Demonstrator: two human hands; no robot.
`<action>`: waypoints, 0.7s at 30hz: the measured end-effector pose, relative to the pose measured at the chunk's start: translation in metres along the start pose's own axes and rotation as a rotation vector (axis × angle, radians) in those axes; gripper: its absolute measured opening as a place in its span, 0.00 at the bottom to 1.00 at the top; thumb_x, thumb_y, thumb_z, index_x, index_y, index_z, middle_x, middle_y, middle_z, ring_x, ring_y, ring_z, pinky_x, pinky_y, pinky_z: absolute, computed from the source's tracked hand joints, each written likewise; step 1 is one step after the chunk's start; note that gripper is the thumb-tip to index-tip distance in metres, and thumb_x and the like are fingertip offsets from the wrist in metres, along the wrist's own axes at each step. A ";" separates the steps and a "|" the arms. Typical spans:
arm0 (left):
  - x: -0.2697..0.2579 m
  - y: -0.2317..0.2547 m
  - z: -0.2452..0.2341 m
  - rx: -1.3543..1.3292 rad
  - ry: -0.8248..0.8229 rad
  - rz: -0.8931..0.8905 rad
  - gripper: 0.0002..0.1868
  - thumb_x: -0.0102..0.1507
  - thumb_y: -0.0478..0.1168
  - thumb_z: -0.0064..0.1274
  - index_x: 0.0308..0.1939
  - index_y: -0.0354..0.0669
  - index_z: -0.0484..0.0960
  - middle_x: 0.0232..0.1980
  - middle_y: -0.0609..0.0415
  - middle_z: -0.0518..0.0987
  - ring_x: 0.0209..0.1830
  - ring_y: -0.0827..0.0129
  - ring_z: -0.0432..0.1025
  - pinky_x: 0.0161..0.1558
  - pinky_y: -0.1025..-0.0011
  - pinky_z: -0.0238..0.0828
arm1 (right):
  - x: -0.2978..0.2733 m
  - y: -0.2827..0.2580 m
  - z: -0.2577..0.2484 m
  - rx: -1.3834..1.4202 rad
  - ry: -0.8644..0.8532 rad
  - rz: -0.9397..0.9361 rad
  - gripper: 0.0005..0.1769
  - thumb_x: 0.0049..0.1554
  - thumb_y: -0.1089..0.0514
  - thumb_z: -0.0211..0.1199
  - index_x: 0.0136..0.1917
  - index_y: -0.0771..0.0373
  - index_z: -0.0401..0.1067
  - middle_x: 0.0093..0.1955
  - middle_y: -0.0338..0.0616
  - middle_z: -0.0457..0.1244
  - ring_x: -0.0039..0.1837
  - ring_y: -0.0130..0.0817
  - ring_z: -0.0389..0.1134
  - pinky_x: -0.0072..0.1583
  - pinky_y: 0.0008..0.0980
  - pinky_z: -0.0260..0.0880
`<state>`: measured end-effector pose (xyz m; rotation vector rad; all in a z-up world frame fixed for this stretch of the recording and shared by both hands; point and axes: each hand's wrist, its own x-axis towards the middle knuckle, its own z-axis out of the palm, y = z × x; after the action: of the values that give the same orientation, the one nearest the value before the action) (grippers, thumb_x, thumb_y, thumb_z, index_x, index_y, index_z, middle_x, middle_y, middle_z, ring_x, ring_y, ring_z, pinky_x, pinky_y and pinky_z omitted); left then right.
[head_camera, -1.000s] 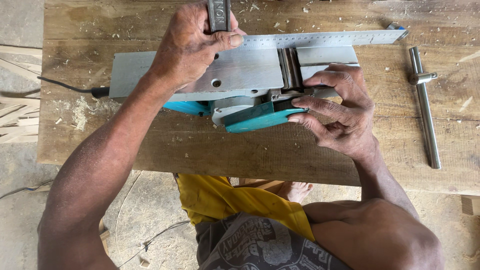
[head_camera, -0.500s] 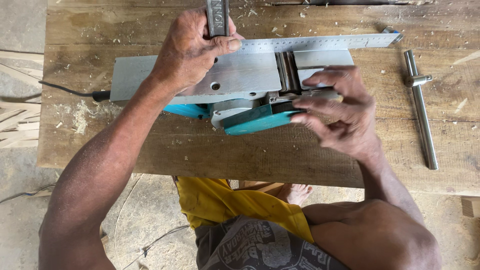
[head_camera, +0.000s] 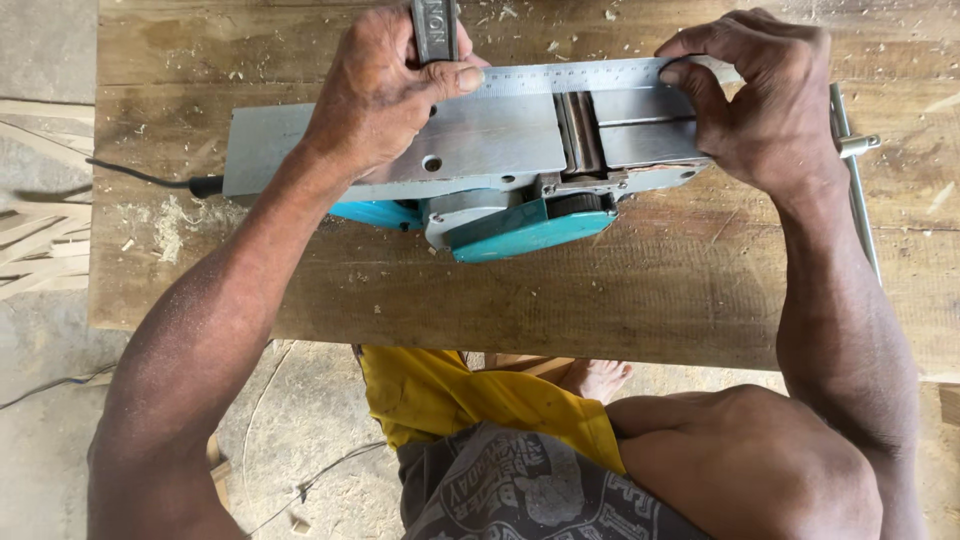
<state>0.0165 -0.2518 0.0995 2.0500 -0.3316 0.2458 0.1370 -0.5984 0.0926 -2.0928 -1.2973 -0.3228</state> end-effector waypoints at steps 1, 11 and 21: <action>0.001 0.000 0.001 -0.039 -0.006 0.008 0.07 0.71 0.35 0.61 0.48 0.39 0.77 0.47 0.47 0.82 0.56 0.61 0.82 0.57 0.60 0.83 | -0.001 0.000 0.001 -0.004 0.015 -0.024 0.07 0.63 0.76 0.67 0.51 0.68 0.79 0.51 0.49 0.72 0.52 0.36 0.74 0.56 0.36 0.75; 0.002 0.003 -0.002 0.046 0.002 0.001 0.07 0.72 0.36 0.61 0.47 0.39 0.78 0.44 0.48 0.84 0.54 0.62 0.84 0.56 0.61 0.81 | -0.005 0.010 0.008 0.020 0.061 -0.036 0.08 0.63 0.77 0.66 0.52 0.68 0.79 0.49 0.48 0.71 0.54 0.35 0.74 0.58 0.35 0.76; 0.002 0.004 -0.002 0.031 -0.007 0.013 0.07 0.72 0.37 0.61 0.48 0.40 0.78 0.44 0.49 0.83 0.55 0.64 0.83 0.56 0.62 0.82 | -0.001 0.004 0.007 0.050 0.081 -0.017 0.07 0.64 0.76 0.66 0.51 0.69 0.78 0.49 0.50 0.71 0.52 0.35 0.74 0.57 0.34 0.75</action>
<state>0.0171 -0.2522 0.1046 2.0808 -0.3477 0.2531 0.1386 -0.5960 0.0849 -2.0067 -1.2633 -0.3750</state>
